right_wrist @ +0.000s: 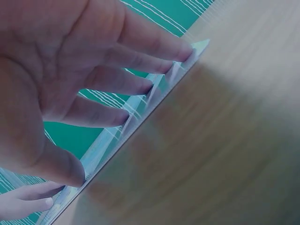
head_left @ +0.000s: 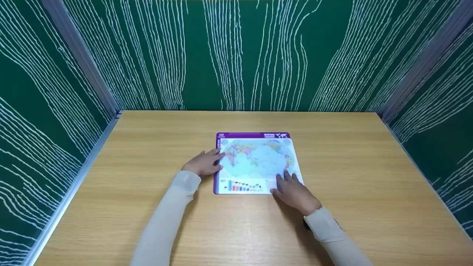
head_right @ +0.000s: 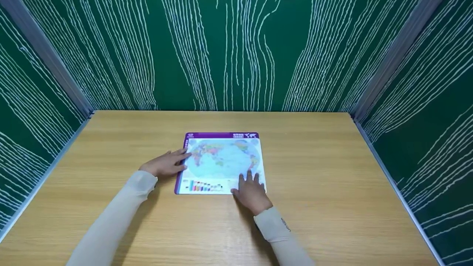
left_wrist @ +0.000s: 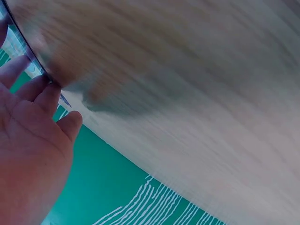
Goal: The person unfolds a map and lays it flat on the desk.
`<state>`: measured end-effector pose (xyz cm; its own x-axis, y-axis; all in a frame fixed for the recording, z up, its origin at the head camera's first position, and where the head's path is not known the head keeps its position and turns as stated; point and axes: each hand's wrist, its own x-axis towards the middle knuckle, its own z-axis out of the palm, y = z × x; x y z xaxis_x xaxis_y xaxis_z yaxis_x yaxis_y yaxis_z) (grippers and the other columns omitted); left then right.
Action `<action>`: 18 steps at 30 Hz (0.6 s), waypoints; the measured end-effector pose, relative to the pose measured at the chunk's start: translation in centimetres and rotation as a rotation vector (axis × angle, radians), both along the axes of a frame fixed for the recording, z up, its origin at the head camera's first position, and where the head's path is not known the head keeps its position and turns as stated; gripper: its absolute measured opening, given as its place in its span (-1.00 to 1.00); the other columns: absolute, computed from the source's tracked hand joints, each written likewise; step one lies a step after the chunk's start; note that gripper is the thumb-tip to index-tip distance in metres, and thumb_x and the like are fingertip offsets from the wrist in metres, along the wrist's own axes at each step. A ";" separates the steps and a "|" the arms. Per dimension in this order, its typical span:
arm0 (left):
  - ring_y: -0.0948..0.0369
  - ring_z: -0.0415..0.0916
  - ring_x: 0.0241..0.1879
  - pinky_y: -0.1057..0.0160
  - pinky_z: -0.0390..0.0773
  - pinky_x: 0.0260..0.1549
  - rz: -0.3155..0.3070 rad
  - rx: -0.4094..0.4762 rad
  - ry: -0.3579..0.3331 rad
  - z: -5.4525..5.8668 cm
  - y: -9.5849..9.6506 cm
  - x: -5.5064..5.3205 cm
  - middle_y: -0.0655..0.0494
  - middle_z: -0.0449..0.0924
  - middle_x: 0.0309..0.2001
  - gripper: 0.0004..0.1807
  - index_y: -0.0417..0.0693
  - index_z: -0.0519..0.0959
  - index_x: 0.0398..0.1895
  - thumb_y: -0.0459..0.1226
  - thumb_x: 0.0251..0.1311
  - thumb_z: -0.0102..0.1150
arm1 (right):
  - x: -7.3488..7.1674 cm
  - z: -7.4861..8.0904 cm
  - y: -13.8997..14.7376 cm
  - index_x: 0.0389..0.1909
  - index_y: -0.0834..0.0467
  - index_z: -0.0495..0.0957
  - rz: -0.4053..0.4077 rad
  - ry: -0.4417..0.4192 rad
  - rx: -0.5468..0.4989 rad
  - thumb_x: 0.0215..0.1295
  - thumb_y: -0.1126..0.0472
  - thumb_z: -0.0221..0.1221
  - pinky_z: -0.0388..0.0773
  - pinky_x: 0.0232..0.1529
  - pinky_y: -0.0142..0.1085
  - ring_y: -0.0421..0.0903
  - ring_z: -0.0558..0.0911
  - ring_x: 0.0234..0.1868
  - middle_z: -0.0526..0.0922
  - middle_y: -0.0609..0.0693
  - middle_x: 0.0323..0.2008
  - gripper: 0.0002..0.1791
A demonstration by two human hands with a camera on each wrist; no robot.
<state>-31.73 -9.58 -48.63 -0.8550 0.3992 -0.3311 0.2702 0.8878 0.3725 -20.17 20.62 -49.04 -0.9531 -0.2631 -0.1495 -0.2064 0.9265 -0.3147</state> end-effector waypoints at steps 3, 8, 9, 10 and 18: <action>0.10 -0.24 0.54 -0.05 -0.22 0.50 0.010 0.001 0.002 0.2 0.0 0.2 0.26 -0.17 0.56 -0.37 0.38 0.06 0.49 0.07 0.38 -0.09 | 0.0 0.2 0.0 0.35 0.43 0.21 0.003 0.002 0.000 0.44 0.01 0.01 0.25 0.24 0.30 0.57 0.13 0.32 0.07 0.51 0.39 -0.33; 0.09 -0.23 0.54 -0.05 -0.21 0.50 0.006 -0.013 0.012 0.4 0.1 0.3 0.26 -0.17 0.56 -0.37 0.37 0.06 0.49 0.08 0.39 -0.11 | 0.0 0.1 -0.1 0.34 0.43 0.22 0.000 0.005 0.002 0.44 0.01 0.01 0.27 0.22 0.31 0.58 0.13 0.31 0.08 0.51 0.38 -0.33; 0.10 -0.23 0.54 -0.04 -0.21 0.50 0.002 -0.020 0.017 0.4 0.1 0.3 0.26 -0.17 0.56 -0.37 0.36 0.05 0.49 0.08 0.39 -0.11 | 0.0 0.1 -0.1 0.34 0.43 0.22 0.001 0.008 0.006 0.44 0.01 0.01 0.28 0.21 0.31 0.58 0.14 0.31 0.09 0.51 0.38 -0.33; 0.10 -0.23 0.54 -0.03 -0.21 0.50 0.000 -0.026 0.020 0.4 0.1 0.3 0.26 -0.16 0.56 -0.37 0.36 0.05 0.49 0.08 0.39 -0.12 | -0.1 0.1 -0.1 0.34 0.43 0.23 0.000 0.009 0.008 0.44 0.01 0.02 0.29 0.21 0.31 0.57 0.15 0.31 0.10 0.51 0.38 -0.33; 0.13 -0.23 0.54 0.03 -0.22 0.51 -0.070 -0.073 0.057 0.5 0.2 0.5 0.13 -0.15 0.56 -0.35 0.22 0.06 0.51 0.06 0.40 -0.12 | -0.2 0.3 0.3 0.31 0.44 0.26 0.030 0.024 0.004 0.42 0.03 0.04 0.27 0.24 0.28 0.53 0.19 0.32 0.15 0.51 0.36 -0.35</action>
